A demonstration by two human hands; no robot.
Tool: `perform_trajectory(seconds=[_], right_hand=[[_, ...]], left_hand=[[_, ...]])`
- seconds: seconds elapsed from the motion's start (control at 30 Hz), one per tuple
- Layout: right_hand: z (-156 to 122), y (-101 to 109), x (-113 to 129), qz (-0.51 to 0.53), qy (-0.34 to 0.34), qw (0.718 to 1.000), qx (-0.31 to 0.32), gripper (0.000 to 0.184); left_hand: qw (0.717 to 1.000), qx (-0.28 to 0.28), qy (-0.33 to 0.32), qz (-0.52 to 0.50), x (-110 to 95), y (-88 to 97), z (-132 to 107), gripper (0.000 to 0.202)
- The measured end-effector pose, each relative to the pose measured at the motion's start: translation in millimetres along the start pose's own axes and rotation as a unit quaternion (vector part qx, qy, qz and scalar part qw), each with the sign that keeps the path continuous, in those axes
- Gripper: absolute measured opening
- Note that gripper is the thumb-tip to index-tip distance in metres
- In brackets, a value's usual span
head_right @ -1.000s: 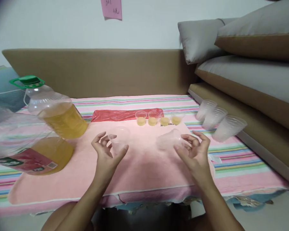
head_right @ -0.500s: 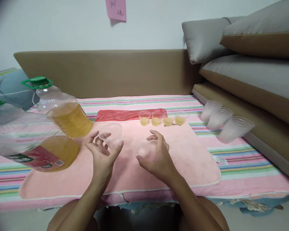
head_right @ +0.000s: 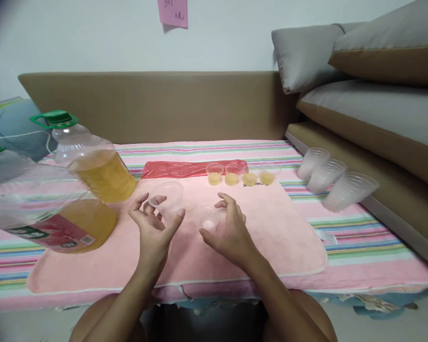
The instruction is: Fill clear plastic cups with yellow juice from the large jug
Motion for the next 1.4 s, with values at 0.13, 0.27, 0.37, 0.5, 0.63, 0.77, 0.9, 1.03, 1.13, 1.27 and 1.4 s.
perform_trajectory(seconds=[0.13, 0.27, 0.37, 0.5, 0.63, 0.77, 0.9, 1.03, 1.13, 1.27, 1.4], right_hand=[[-0.7, 0.7, 0.5, 0.025, -0.025, 0.999, 0.001, 0.095], [-2.9, 5.3, 2.2, 0.059, 0.010, 0.998, -0.036, 0.096], [-4.5, 10.6, 7.5, 0.097, 0.087, 0.989, -0.065, 0.080], [-4.8, 14.2, 14.5, 0.177, 0.135, 0.974, -0.044, 0.067], [-5.7, 11.8, 16.0, 0.256, 0.139, 0.957, -0.003, 0.076], [-9.3, 4.8, 15.6, 0.302, 0.116, 0.946, 0.019, 0.089], [-12.4, -1.1, 21.1, 0.305, 0.118, 0.945, 0.008, 0.091], [-13.2, -2.0, 27.0, 0.291, 0.135, 0.947, -0.007, 0.092], [-15.1, -3.7, 28.5, 0.286, 0.144, 0.947, -0.013, 0.092], [-17.5, -8.5, 31.1, 0.273, 0.154, 0.949, -0.026, 0.089], [-3.7, 12.0, 25.0, 0.220, 0.154, 0.960, -0.077, 0.083]], left_hand=[[1.000, 0.005, 0.000, -0.007, 1.8, -0.9, -0.7, 0.082], [1.000, 0.012, -0.001, -0.018, 2.2, -0.9, -1.0, 0.082], [0.998, 0.034, -0.018, -0.049, 0.2, -1.9, -2.8, 0.081], [0.991, 0.083, -0.085, -0.069, -4.1, -5.2, -10.7, 0.084], [0.979, 0.090, -0.180, -0.006, -5.6, -7.1, -18.9, 0.090], [0.947, 0.089, -0.307, 0.038, -7.8, -8.4, -20.2, 0.089], [0.932, 0.102, -0.346, 0.051, -6.4, -10.0, -19.7, 0.081], [0.928, 0.095, -0.357, 0.058, -5.0, -12.1, -23.4, 0.069], [0.923, 0.088, -0.367, 0.072, -6.2, -14.5, -26.3, 0.069], [0.923, 0.094, -0.367, 0.062, -6.6, -15.7, -28.2, 0.075], [0.917, 0.078, -0.373, 0.120, -13.7, -9.8, -30.8, 0.092]])
Point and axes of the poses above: each hand's wrist, its own z-axis towards the middle knuckle, its own y-axis out of the back of the hand, x = y × z, the point moved 2 cm from there along z, towards the middle knuckle, and after that the axes turned 3 degrees about -x, right-handed, at the moved point
